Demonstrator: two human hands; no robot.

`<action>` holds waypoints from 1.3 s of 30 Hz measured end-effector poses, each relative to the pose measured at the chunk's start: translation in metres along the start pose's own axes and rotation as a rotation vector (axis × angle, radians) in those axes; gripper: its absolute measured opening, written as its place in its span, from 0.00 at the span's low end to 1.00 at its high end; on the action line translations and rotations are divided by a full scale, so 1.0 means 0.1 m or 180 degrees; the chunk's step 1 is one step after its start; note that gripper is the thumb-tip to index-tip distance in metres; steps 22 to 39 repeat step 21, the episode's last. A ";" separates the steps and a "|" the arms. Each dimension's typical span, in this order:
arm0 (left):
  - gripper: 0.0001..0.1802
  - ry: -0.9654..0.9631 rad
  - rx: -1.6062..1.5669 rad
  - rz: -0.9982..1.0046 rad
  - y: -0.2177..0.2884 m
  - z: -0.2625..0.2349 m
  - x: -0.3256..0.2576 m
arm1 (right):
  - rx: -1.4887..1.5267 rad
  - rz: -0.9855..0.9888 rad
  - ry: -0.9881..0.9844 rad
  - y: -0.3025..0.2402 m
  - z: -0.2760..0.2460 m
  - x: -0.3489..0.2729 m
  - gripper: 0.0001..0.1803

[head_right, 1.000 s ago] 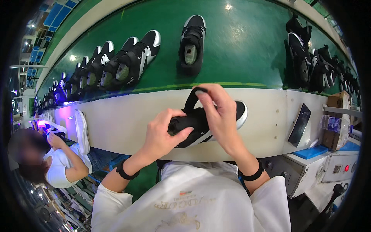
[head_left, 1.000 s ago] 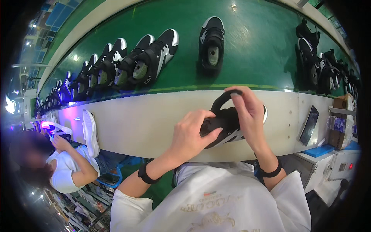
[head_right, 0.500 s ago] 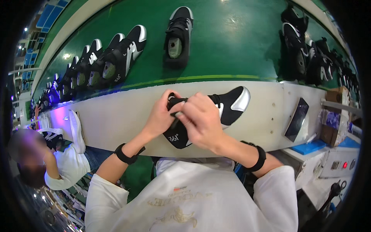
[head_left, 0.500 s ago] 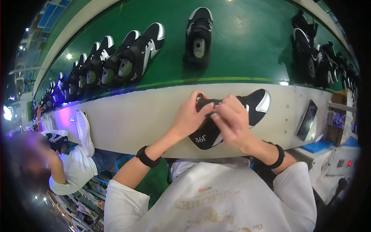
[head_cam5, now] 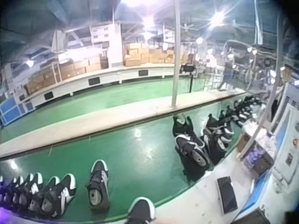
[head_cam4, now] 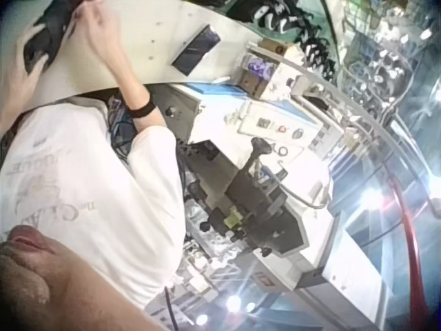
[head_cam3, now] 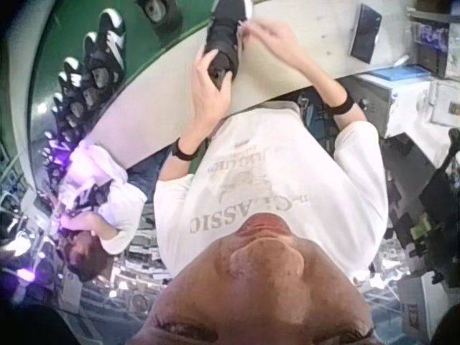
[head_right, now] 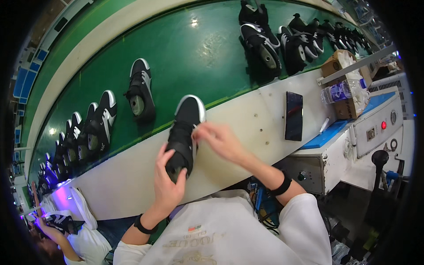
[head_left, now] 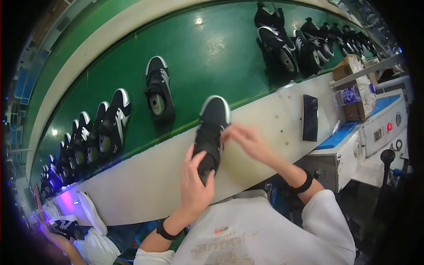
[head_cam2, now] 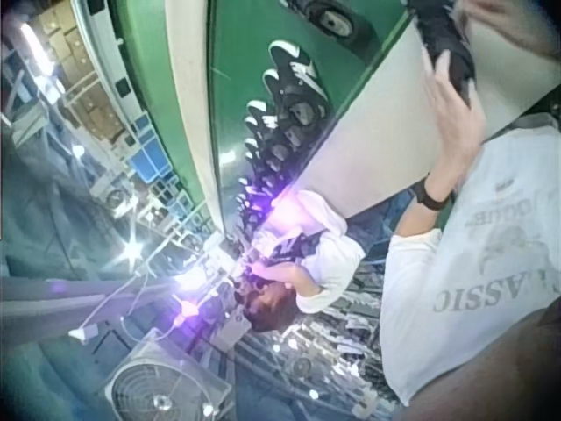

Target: Inspecting and assembling black sneakers on a factory production line.

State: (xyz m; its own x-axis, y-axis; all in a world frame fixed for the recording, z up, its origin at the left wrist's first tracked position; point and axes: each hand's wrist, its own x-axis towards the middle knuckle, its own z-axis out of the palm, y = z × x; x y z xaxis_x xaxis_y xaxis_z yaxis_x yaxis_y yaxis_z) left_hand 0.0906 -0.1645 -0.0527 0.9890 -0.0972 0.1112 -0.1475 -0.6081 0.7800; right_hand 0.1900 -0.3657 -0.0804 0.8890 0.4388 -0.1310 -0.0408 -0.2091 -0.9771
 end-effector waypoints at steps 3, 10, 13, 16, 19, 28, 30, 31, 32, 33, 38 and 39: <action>0.32 0.0724 -0.0016 -0.0323 -0.13 0.04 0.53 | -0.1341 -0.1222 0.1641 0.07 -0.58 0.53 0.09; 0.25 0.0797 0.0992 0.0900 -0.13 -0.17 1.15 | -0.4022 0.0786 0.2696 0.65 -1.75 0.93 0.44; 0.23 0.0195 0.0770 0.0723 -0.22 -0.16 0.55 | -0.3294 0.0937 0.2320 0.78 -2.15 0.96 0.35; 0.22 -0.0144 0.0604 0.0528 -0.36 -0.22 0.00 | -0.1754 0.1465 0.2055 0.44 -2.05 0.99 0.27; 0.22 -0.0453 0.0307 0.0268 -0.36 -0.24 -0.12 | -0.0521 0.1672 0.1484 0.06 -1.65 0.74 0.25; 0.25 -0.0515 -0.0067 0.0046 -0.26 -0.26 -0.11 | -0.1360 0.1355 0.1040 -0.06 -1.28 0.47 0.27; 0.25 -0.0515 -0.0067 0.0046 -0.26 -0.26 -0.11 | -0.1360 0.1355 0.1040 -0.06 -1.28 0.47 0.27; 0.25 -0.0515 -0.0067 0.0046 -0.26 -0.26 -0.11 | -0.1360 0.1355 0.1040 -0.06 -1.28 0.47 0.27; 0.25 -0.0515 -0.0067 0.0046 -0.26 -0.26 -0.11 | -0.1360 0.1355 0.1040 -0.06 -1.28 0.47 0.27; 0.25 -0.0515 -0.0067 0.0046 -0.26 -0.26 -0.11 | -0.1360 0.1355 0.1040 -0.06 -1.28 0.47 0.27; 0.25 -0.0515 -0.0067 0.0046 -0.26 -0.26 -0.11 | -0.1360 0.1355 0.1040 -0.06 -1.28 0.47 0.27; 0.25 -0.0515 -0.0067 0.0046 -0.26 -0.26 -0.11 | -0.1360 0.1355 0.1040 -0.06 -1.28 0.47 0.27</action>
